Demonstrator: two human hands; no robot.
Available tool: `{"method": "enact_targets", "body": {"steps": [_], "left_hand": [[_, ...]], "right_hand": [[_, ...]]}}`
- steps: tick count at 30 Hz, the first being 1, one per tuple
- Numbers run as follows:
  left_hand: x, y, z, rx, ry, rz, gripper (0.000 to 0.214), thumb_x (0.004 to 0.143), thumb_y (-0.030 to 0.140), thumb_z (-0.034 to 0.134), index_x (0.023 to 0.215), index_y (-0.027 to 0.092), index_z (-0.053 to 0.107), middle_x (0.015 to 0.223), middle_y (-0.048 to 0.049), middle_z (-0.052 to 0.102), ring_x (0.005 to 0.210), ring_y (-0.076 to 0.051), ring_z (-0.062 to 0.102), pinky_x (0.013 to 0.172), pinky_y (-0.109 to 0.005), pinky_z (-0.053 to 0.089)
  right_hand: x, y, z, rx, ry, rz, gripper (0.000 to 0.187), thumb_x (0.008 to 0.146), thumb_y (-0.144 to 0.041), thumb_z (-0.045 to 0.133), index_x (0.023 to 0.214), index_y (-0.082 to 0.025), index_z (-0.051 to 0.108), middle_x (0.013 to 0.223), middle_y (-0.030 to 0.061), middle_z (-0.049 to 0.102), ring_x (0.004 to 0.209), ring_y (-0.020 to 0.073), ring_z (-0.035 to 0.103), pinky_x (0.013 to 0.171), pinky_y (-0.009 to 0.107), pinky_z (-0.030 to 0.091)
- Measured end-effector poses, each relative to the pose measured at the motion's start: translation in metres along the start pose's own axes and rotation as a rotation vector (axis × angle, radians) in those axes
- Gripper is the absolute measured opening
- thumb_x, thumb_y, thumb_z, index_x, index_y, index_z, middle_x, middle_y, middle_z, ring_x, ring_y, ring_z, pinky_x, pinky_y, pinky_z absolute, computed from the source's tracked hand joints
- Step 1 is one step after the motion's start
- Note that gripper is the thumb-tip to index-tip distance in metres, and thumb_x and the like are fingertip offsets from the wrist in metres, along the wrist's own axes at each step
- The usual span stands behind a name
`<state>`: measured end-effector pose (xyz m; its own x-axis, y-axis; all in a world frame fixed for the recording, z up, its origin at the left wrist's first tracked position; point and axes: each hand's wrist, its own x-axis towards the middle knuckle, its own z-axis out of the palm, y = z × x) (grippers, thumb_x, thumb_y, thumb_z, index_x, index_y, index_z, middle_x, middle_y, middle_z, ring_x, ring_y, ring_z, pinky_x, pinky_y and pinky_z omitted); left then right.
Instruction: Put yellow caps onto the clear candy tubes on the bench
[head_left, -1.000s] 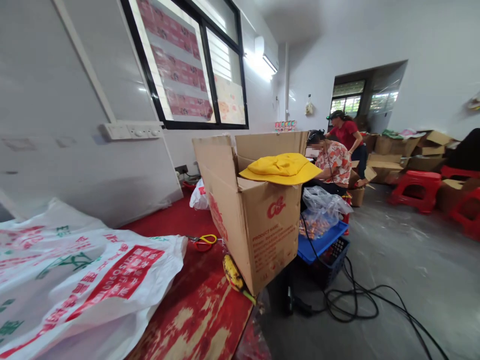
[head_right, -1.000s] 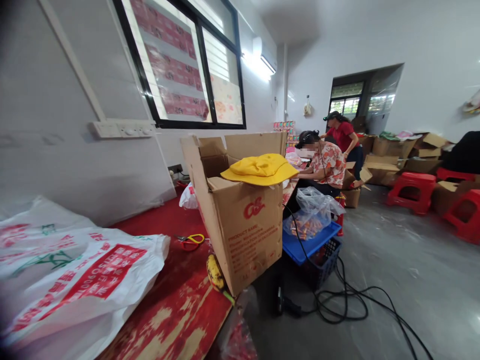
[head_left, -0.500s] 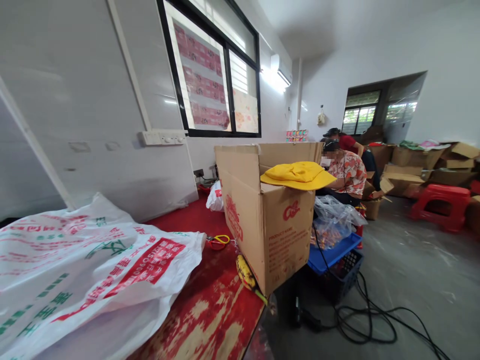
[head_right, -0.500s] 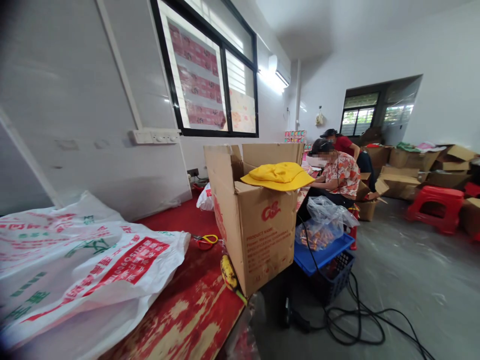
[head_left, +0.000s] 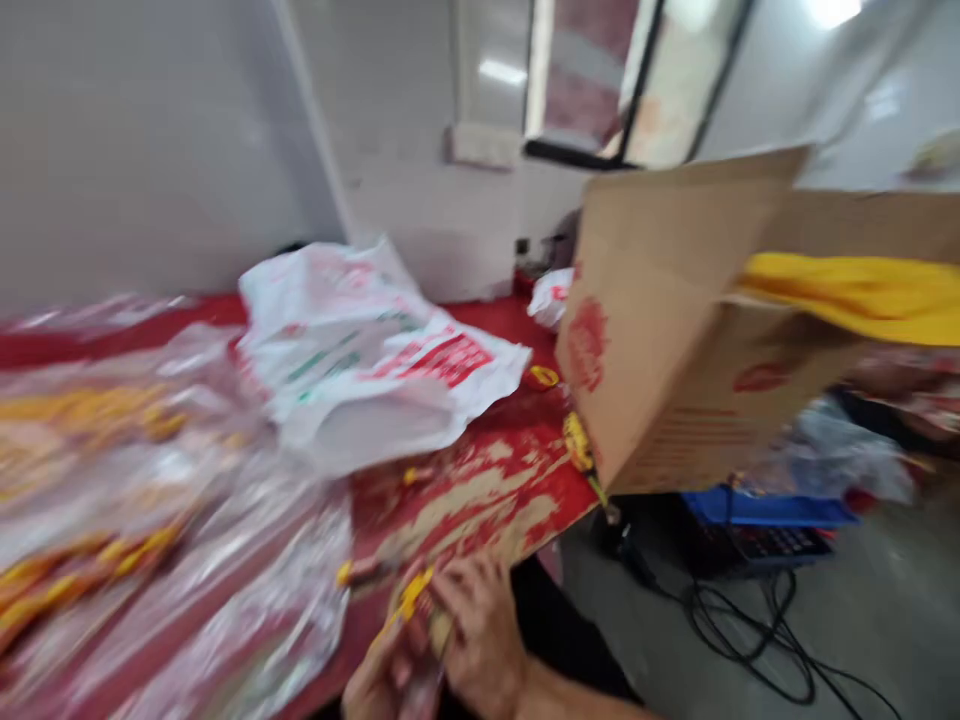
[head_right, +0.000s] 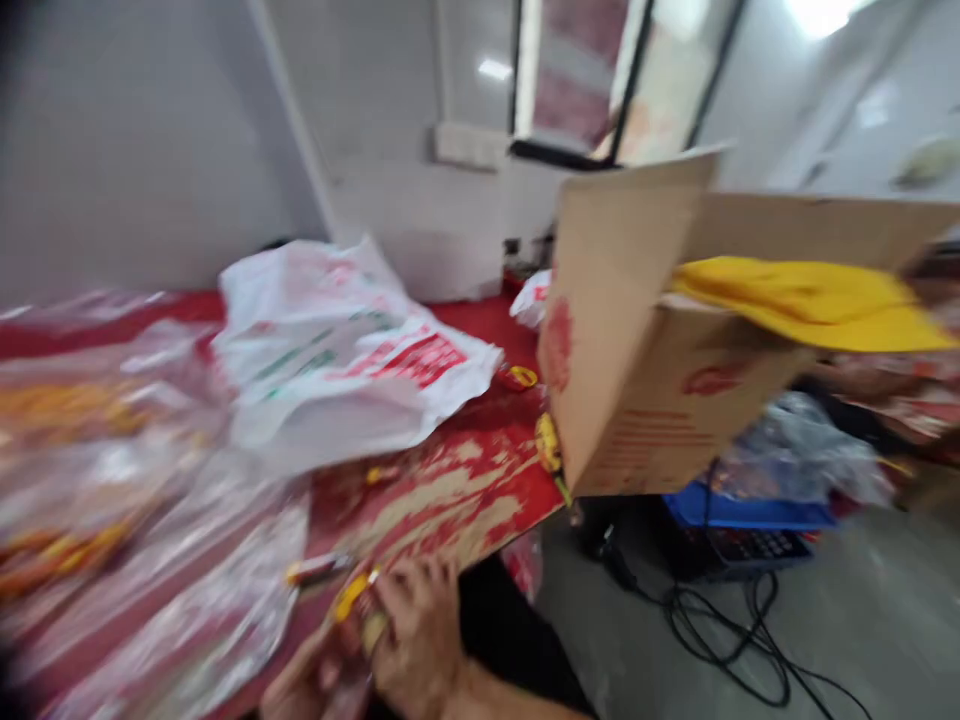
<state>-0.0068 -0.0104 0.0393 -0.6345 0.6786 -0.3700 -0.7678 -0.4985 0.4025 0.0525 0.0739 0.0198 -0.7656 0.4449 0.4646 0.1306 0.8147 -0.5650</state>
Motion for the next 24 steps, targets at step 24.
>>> {"method": "enact_targets", "body": {"steps": [24], "left_hand": [[-0.089, 0.047, -0.103, -0.364, 0.001, 0.458, 0.054, 0.055, 0.013, 0.067, 0.109, 0.011, 0.063, 0.1, -0.0103, 0.064, 0.083, -0.016, 0.06, 0.072, -0.022, 0.047]], "right_hand": [[-0.014, -0.079, 0.061, 0.184, -0.499, -0.892, 0.068, 0.089, -0.03, 0.047, 0.147, -0.008, 0.019, 0.135, 0.0259, 0.04, 0.124, 0.0396, 0.038, 0.094, 0.057, 0.038]]}}
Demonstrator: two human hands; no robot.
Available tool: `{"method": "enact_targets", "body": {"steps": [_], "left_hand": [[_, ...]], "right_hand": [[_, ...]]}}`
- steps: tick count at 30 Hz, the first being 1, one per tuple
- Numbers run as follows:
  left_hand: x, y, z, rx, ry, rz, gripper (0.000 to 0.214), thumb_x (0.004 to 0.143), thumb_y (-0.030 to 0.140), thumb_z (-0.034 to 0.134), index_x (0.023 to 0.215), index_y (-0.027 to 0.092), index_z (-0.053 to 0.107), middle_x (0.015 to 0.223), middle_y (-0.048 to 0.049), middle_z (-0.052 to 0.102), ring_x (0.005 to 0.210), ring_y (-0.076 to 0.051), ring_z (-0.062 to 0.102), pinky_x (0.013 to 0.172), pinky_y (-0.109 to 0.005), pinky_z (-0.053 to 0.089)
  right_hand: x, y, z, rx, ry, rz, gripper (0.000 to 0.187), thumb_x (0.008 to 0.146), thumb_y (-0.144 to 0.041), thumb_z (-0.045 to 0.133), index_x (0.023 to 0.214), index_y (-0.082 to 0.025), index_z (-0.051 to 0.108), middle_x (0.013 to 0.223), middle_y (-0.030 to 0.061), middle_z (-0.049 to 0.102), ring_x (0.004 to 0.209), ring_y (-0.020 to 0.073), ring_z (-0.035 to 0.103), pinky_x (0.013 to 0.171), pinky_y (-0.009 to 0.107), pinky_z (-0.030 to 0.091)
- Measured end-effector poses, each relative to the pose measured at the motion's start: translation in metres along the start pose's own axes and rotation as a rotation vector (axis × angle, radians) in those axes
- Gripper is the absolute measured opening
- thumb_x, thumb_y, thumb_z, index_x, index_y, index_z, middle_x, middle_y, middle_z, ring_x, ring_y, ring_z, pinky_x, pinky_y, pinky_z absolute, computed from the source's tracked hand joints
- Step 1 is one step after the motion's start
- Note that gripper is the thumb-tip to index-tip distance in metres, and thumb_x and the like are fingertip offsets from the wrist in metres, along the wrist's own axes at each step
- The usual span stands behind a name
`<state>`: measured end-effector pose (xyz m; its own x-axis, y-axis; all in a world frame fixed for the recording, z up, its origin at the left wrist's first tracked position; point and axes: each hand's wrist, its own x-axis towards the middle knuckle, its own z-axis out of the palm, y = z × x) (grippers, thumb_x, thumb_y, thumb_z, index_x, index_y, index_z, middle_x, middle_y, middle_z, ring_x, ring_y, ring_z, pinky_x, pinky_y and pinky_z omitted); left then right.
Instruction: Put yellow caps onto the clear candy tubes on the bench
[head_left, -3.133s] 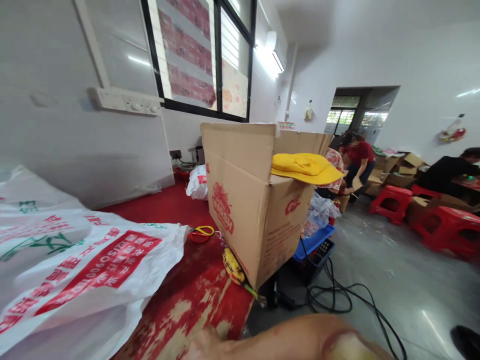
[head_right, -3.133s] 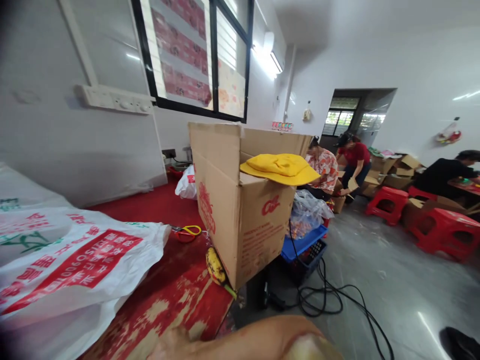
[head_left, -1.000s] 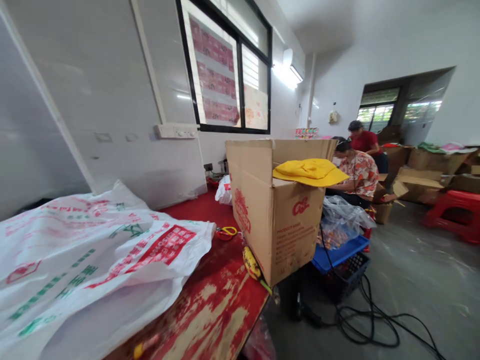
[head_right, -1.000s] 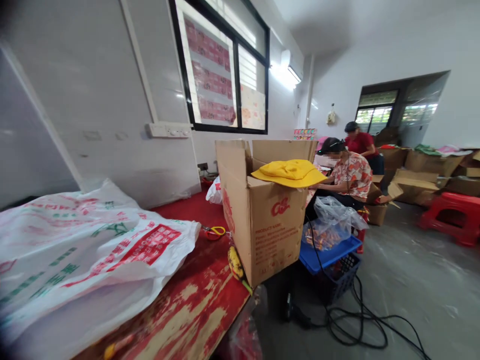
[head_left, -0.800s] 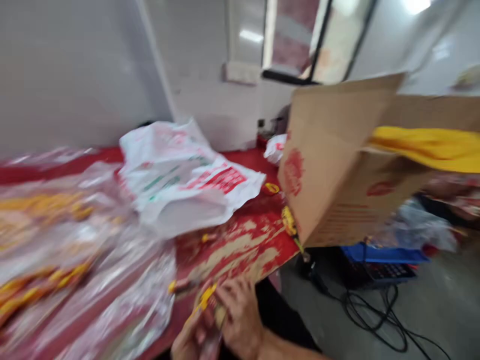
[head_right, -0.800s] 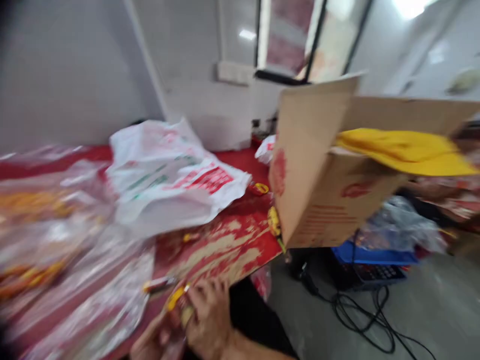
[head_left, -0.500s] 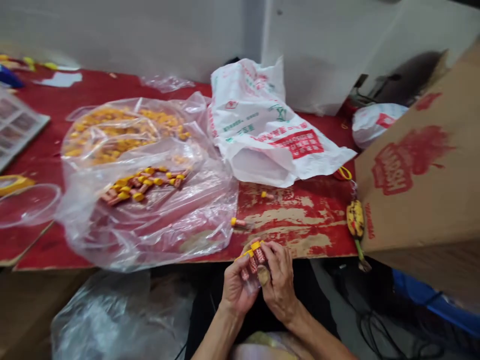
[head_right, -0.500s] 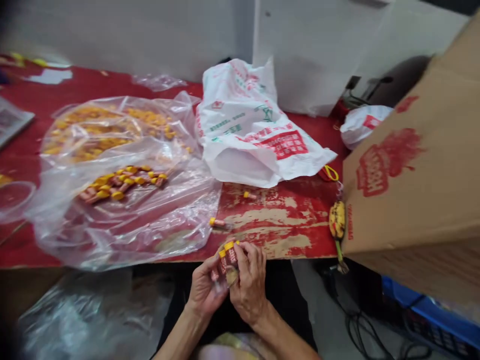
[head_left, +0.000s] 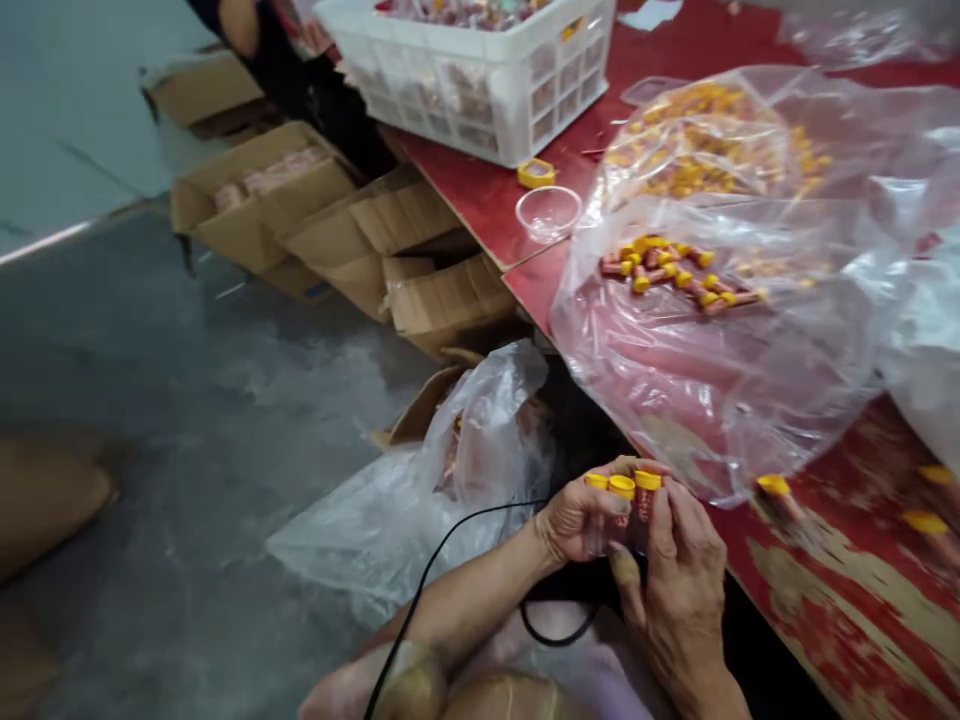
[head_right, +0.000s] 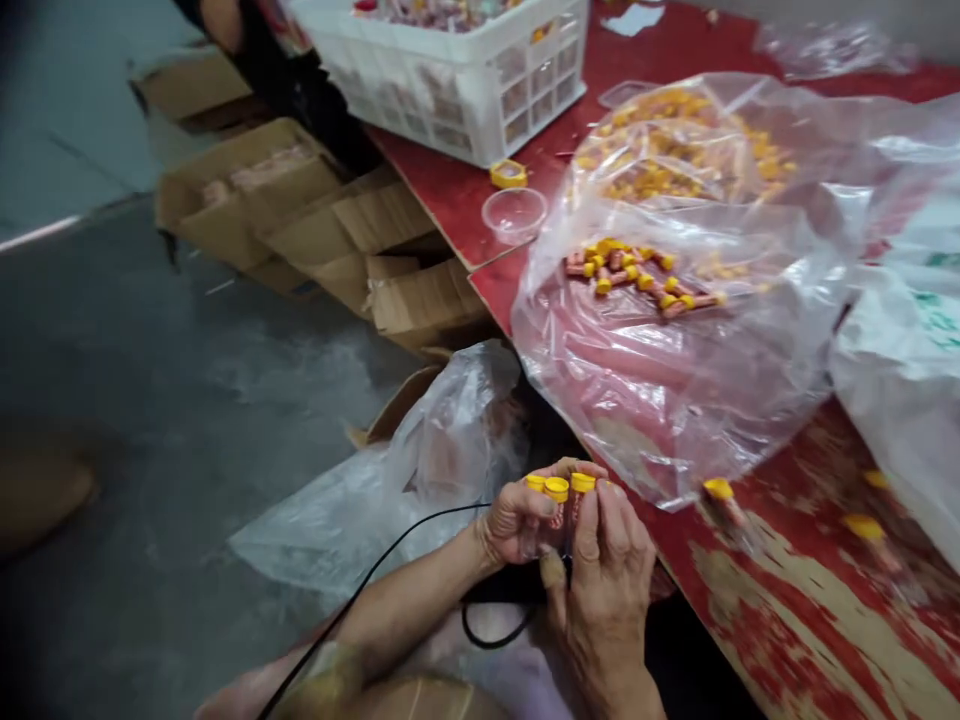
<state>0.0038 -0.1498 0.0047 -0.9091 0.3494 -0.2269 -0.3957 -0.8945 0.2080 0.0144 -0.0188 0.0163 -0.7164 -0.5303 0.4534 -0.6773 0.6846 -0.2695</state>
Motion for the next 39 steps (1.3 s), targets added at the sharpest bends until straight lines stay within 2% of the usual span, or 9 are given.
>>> {"method": "enact_targets", "body": {"steps": [7, 12, 17, 22, 25, 27, 30, 34, 39], "left_hand": [[-0.06, 0.041, -0.038, -0.043, 0.274, 0.314, 0.048, 0.056, 0.015, 0.068, 0.103, 0.013, 0.064, 0.087, -0.007, 0.067, 0.075, -0.018, 0.063, 0.067, -0.025, 0.049], [-0.114, 0.073, -0.063, -0.117, 0.432, 0.649, 0.045, 0.057, 0.019, 0.068, 0.102, 0.013, 0.064, 0.089, -0.0075, 0.068, 0.082, -0.022, 0.065, 0.079, -0.032, 0.051], [-0.152, 0.086, -0.098, -0.188, 0.483, 0.834, 0.036, 0.064, 0.019, 0.064, 0.1, 0.016, 0.063, 0.093, -0.0083, 0.069, 0.081, -0.021, 0.065, 0.079, -0.035, 0.052], [-0.166, 0.075, -0.124, -0.127, 0.576, 0.77, 0.032, 0.068, 0.022, 0.064, 0.099, 0.016, 0.062, 0.104, -0.0117, 0.066, 0.087, -0.028, 0.064, 0.078, -0.047, 0.052], [-0.162, 0.067, -0.137, -0.108, 0.599, 0.688, 0.031, 0.069, 0.019, 0.063, 0.1, 0.014, 0.061, 0.106, -0.014, 0.065, 0.084, -0.028, 0.064, 0.072, -0.045, 0.054], [-0.154, 0.065, -0.147, -0.109, 0.614, 0.634, 0.03, 0.07, 0.016, 0.062, 0.1, 0.012, 0.061, 0.104, -0.0153, 0.065, 0.083, -0.029, 0.065, 0.069, -0.045, 0.054], [-0.138, 0.063, -0.166, -0.117, 0.665, 0.526, 0.026, 0.071, 0.013, 0.061, 0.097, 0.011, 0.061, 0.093, -0.0143, 0.067, 0.078, -0.029, 0.065, 0.067, -0.046, 0.054], [-0.113, 0.062, -0.194, -0.119, 0.764, 0.389, 0.018, 0.075, 0.013, 0.063, 0.093, 0.011, 0.06, 0.08, -0.009, 0.066, 0.071, -0.023, 0.064, 0.066, -0.042, 0.054], [-0.088, 0.06, -0.218, -0.098, 0.963, 0.287, 0.015, 0.087, 0.026, 0.058, 0.09, 0.012, 0.059, 0.075, -0.0006, 0.058, 0.059, -0.011, 0.054, 0.058, -0.027, 0.049]], "right_hand": [[0.04, -0.04, 0.044, 0.295, -0.246, -0.275, 0.066, 0.09, -0.02, 0.046, 0.147, -0.012, 0.016, 0.143, 0.0213, 0.033, 0.133, 0.0321, 0.031, 0.098, 0.048, 0.042], [0.08, -0.096, 0.063, 0.492, -0.349, -0.501, 0.057, 0.091, -0.026, 0.043, 0.142, -0.009, 0.026, 0.139, 0.0202, 0.041, 0.132, 0.0304, 0.033, 0.103, 0.055, 0.032], [0.108, -0.122, 0.096, 0.587, -0.352, -0.441, 0.04, 0.094, -0.024, 0.031, 0.131, -0.013, 0.044, 0.13, 0.0154, 0.051, 0.12, 0.0239, 0.046, 0.096, 0.043, 0.04], [0.108, -0.115, 0.141, -0.004, -0.797, -0.67, 0.052, 0.086, -0.008, 0.038, 0.138, -0.011, 0.036, 0.138, 0.0204, 0.041, 0.096, 0.0255, 0.059, 0.075, 0.038, 0.046], [0.097, -0.101, 0.149, -0.158, -0.937, -0.674, 0.047, 0.087, -0.005, 0.036, 0.133, -0.013, 0.043, 0.12, 0.018, 0.055, 0.086, 0.0243, 0.061, 0.069, 0.036, 0.044], [0.089, -0.086, 0.141, -0.191, -0.966, -0.638, 0.035, 0.087, -0.005, 0.036, 0.112, -0.014, 0.059, 0.106, 0.0148, 0.06, 0.085, 0.0236, 0.061, 0.07, 0.035, 0.042], [0.08, -0.06, 0.116, -0.193, -0.997, -0.585, 0.023, 0.087, -0.009, 0.042, 0.087, -0.015, 0.063, 0.096, 0.0118, 0.06, 0.082, 0.0208, 0.059, 0.069, 0.032, 0.038], [0.062, -0.035, 0.084, -0.184, -0.967, -0.499, 0.02, 0.09, -0.015, 0.043, 0.085, -0.017, 0.062, 0.089, 0.0076, 0.058, 0.077, 0.0174, 0.057, 0.066, 0.03, 0.034], [0.035, -0.026, 0.076, -0.149, -0.909, -0.421, 0.018, 0.091, -0.014, 0.044, 0.088, -0.018, 0.061, 0.09, 0.006, 0.058, 0.078, 0.0166, 0.055, 0.068, 0.03, 0.033]]}}
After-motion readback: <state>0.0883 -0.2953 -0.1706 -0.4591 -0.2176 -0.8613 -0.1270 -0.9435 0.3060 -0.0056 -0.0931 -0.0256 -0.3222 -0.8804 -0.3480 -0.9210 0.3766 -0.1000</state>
